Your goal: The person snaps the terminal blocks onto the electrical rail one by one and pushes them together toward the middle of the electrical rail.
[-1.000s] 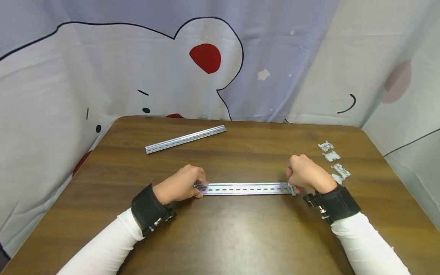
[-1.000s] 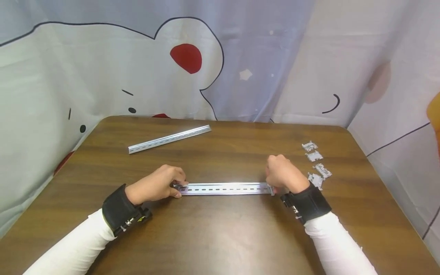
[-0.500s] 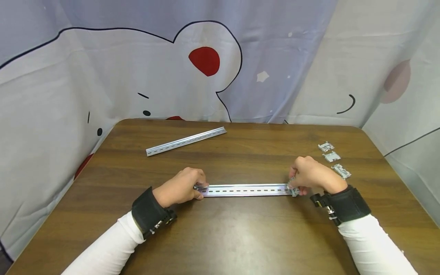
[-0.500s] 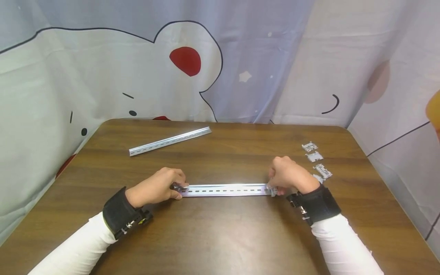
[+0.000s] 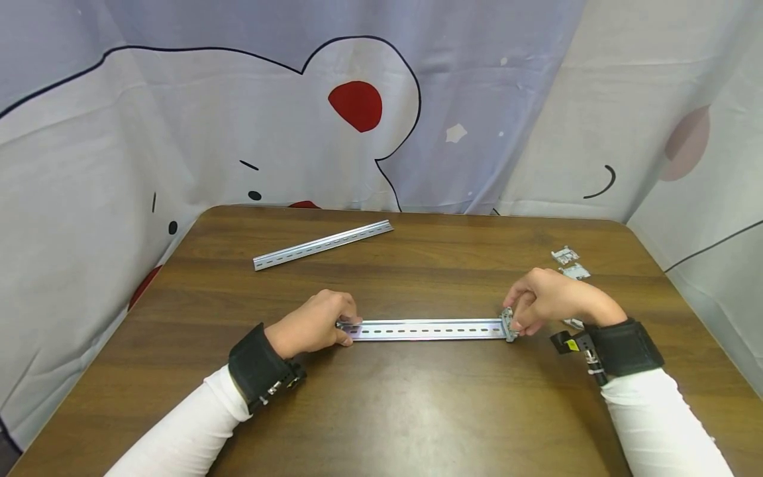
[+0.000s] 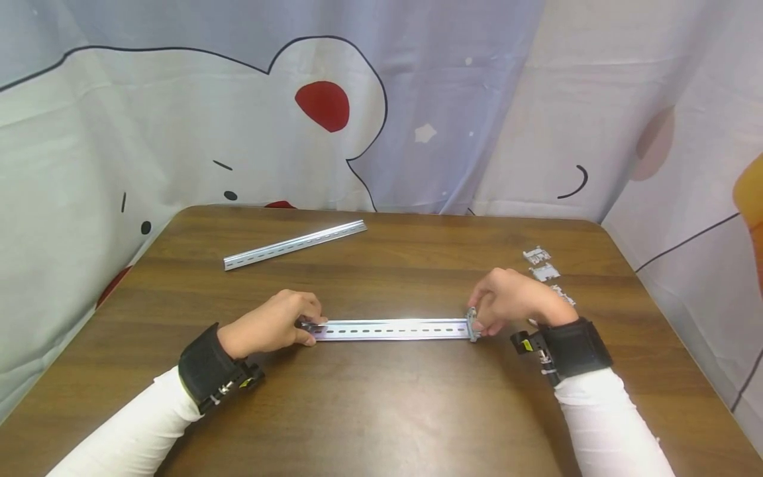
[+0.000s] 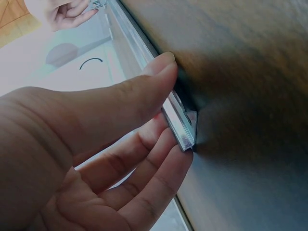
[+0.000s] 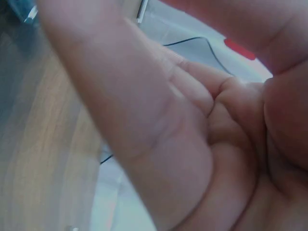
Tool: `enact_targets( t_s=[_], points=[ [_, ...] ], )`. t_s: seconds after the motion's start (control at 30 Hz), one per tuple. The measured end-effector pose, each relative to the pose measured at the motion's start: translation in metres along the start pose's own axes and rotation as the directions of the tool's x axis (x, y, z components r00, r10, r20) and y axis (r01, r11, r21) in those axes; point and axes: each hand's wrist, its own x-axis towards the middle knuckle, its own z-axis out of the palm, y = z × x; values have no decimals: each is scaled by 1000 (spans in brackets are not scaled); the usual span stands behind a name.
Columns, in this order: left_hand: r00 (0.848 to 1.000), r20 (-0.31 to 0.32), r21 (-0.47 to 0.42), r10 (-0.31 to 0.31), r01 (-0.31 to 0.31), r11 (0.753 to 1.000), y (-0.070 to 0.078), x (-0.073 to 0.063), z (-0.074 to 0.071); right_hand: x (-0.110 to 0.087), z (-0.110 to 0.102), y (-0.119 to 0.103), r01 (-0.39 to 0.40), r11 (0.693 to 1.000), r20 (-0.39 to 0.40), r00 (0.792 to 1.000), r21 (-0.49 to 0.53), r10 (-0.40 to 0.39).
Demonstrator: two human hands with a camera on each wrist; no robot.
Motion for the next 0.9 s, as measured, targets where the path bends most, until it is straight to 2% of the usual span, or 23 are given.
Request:
enact_targets(
  t_s=[0.13, 0.27, 0.63, 0.9],
  points=[
    [1000, -4, -9, 4, -4, 1000, -1, 0, 1, 2, -3, 9, 1, 993, 45, 999, 115, -6],
    [1000, -8, -24, 11, -11, 1000, -2, 0, 1, 6, -5, 18, -14, 984, 67, 998, 176, 2],
    [1000, -9, 18, 8, -7, 1000, 0, 1, -2, 13, -4, 27, 13, 973, 93, 995, 231, -35],
    [1000, -7, -3, 7, -7, 1000, -1, 0, -2, 19, 1, 26, 28, 966, 106, 993, 255, -57]
  ],
)
